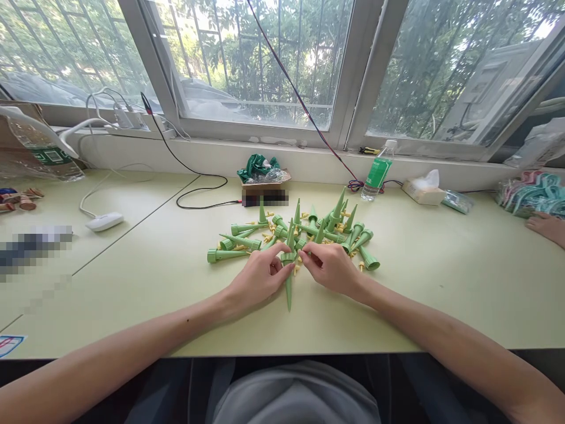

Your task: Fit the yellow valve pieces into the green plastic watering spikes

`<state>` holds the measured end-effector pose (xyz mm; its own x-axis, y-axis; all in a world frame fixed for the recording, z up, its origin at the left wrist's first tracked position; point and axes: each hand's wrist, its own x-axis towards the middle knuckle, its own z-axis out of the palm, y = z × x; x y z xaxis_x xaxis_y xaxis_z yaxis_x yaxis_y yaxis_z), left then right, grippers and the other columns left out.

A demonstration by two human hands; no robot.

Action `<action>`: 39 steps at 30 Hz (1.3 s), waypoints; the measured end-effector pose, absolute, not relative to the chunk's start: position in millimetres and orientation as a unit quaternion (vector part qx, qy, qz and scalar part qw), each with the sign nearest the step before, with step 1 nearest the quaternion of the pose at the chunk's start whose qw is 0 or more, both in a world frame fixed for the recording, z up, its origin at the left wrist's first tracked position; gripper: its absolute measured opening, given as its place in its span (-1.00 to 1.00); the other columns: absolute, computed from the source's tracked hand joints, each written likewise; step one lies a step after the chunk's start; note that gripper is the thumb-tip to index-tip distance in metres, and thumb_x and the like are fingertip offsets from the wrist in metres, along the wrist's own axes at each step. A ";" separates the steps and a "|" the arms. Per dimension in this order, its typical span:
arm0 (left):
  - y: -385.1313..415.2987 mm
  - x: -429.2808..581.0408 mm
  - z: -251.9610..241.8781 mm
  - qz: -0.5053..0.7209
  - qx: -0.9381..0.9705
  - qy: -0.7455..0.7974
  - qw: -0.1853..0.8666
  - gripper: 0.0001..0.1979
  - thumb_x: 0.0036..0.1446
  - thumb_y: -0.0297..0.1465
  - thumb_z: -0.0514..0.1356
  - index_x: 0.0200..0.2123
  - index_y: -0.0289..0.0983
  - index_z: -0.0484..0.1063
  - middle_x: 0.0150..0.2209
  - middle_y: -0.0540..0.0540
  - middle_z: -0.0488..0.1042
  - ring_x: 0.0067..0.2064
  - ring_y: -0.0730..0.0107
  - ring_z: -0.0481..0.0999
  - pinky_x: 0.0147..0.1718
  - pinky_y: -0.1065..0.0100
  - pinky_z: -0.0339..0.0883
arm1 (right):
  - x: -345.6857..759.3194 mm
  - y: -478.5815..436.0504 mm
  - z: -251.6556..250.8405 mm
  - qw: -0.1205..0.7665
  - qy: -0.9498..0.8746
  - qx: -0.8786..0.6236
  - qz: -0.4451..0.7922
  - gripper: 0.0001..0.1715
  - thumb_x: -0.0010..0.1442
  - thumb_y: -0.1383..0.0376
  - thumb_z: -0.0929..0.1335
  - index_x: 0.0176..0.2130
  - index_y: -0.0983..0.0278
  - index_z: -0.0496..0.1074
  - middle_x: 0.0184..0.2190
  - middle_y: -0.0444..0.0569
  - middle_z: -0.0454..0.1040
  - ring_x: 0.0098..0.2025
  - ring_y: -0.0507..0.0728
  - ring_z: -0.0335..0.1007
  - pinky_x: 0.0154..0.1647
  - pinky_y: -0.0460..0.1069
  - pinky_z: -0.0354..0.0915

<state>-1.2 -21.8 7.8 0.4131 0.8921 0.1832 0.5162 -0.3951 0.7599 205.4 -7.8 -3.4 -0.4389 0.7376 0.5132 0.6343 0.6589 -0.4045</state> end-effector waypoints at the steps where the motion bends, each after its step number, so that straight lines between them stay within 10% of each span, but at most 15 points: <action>1: -21.4 -1.5 8.0 0.295 0.785 0.455 0.299 -0.73 0.29 -0.20 0.13 -0.05 -0.24 0.38 -0.63 0.10 0.40 -0.62 0.47 0.28 -0.55 0.44 0.09 | 205.1 -8.2 -3.9 0.336 -0.848 -0.403 0.077 -0.64 0.39 0.22 0.21 -0.41 0.26 0.38 -0.63 -0.14 0.30 -0.59 0.01 0.12 -0.46 -0.07 0.05; 23: 4.1 -29.4 46.8 0.397 0.789 0.463 0.075 -0.90 0.18 -0.36 0.16 -0.29 -0.23 0.47 -0.60 0.10 0.34 -0.62 0.55 0.15 -0.50 0.45 0.13 | 203.4 -12.7 -4.6 0.310 -0.875 -0.361 0.093 -0.71 0.41 0.26 0.20 -0.22 0.29 0.45 -0.57 -0.12 0.42 -0.56 0.01 0.27 -0.45 -0.10 0.05; 39: 27.9 -62.5 61.2 0.059 0.901 0.423 0.074 -0.87 0.02 -0.50 0.11 -0.47 -0.19 0.42 -0.58 0.05 0.33 -0.52 0.42 0.27 -0.52 0.41 0.09 | 203.0 -11.5 -8.6 0.348 -0.870 -0.343 0.066 -0.74 0.39 0.30 0.23 -0.27 0.28 0.46 -0.59 -0.16 0.40 -0.60 -0.02 0.22 -0.49 -0.12 0.05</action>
<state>-62.5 27.9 61.2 0.6350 0.7713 0.0441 0.7539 -0.6311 0.1826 203.0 -11.5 -8.6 -0.5228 0.6432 0.5595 0.5515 0.7556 -0.3534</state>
